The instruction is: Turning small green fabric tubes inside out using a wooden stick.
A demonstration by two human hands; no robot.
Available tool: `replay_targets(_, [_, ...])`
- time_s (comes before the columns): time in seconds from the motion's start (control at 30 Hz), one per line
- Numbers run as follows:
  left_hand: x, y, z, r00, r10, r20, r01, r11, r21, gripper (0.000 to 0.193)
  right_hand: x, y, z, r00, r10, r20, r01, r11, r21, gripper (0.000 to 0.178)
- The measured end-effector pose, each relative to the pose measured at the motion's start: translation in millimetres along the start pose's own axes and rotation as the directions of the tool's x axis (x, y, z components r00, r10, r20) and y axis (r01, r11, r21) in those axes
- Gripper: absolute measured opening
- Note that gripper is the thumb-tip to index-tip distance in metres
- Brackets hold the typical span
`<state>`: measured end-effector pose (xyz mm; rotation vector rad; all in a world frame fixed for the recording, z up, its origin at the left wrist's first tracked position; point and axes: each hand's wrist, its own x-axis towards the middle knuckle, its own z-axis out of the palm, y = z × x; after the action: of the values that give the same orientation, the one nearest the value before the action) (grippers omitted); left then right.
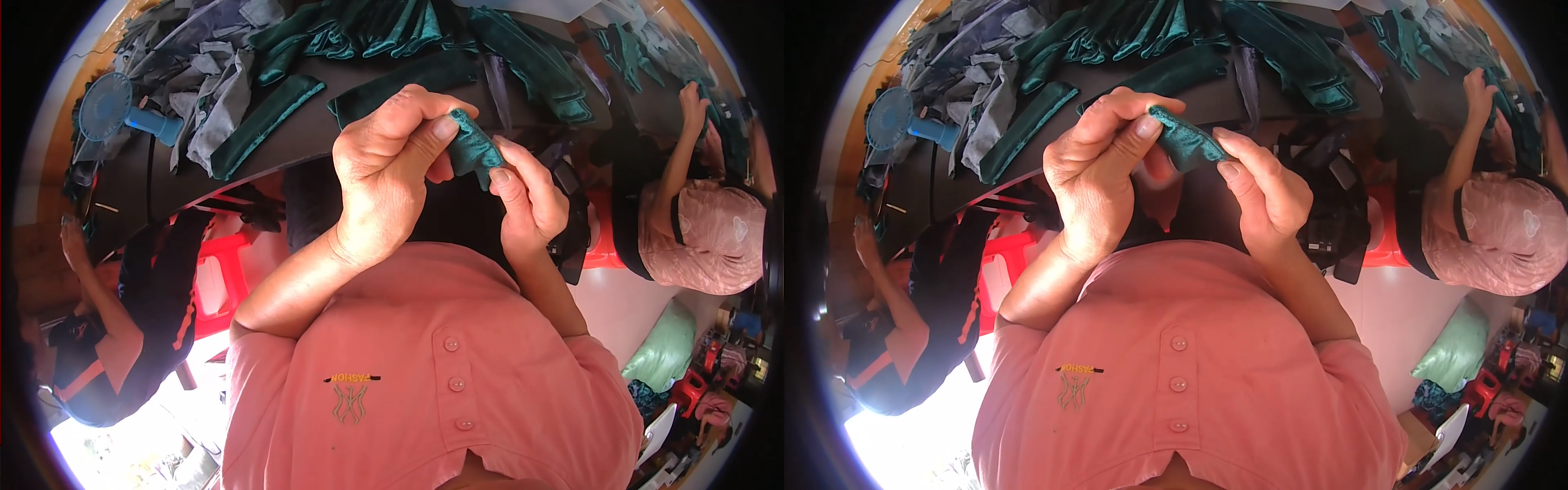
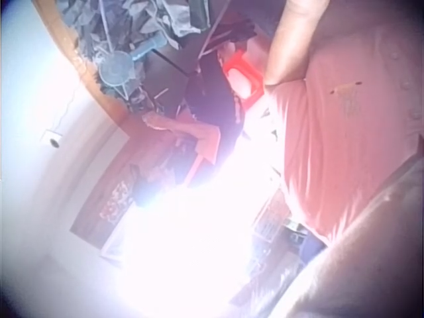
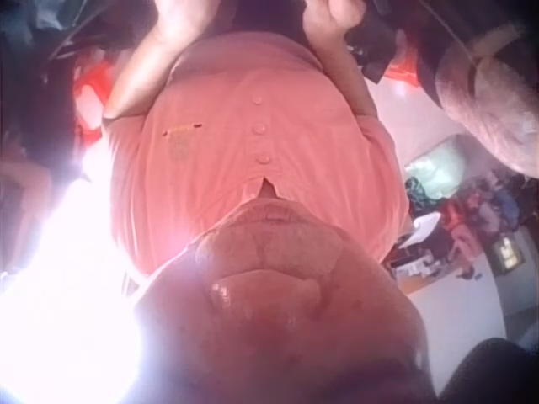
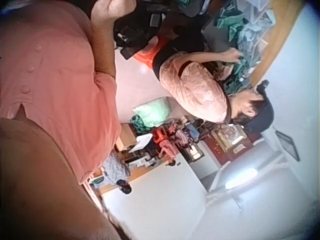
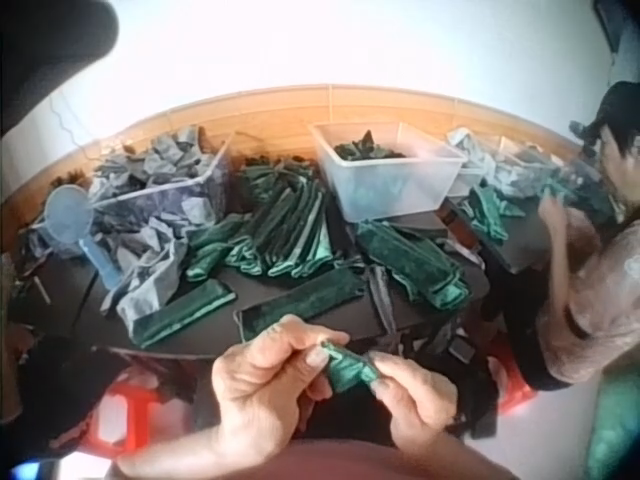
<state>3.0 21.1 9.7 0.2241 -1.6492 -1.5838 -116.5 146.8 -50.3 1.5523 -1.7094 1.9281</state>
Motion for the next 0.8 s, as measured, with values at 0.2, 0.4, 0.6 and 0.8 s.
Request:
replay_targets(0.2, [3,7,-1,0.993,0.103,0.050,-0.107,0.989,0.097,0.018,5,-1,-2,0.992,-0.129,0.018,0.130,0.986,-0.104,0.030])
replay_targets(0.4, [6,5,1,0.981,0.124,0.147,-0.133,0.990,0.052,0.014,3,2,-2,0.993,-0.117,0.002,0.117,0.990,-0.080,0.024])
replay_targets(0.6, [8,-7,4,0.976,0.150,0.160,-0.176,0.971,0.163,0.014,-11,5,0,0.978,0.208,-0.017,-0.200,0.957,0.211,0.017])
replay_targets(0.8, [13,-14,1,0.989,-0.133,0.070,0.135,0.991,-0.021,0.010,-16,1,6,0.789,0.606,0.098,-0.534,0.599,0.597,0.013])
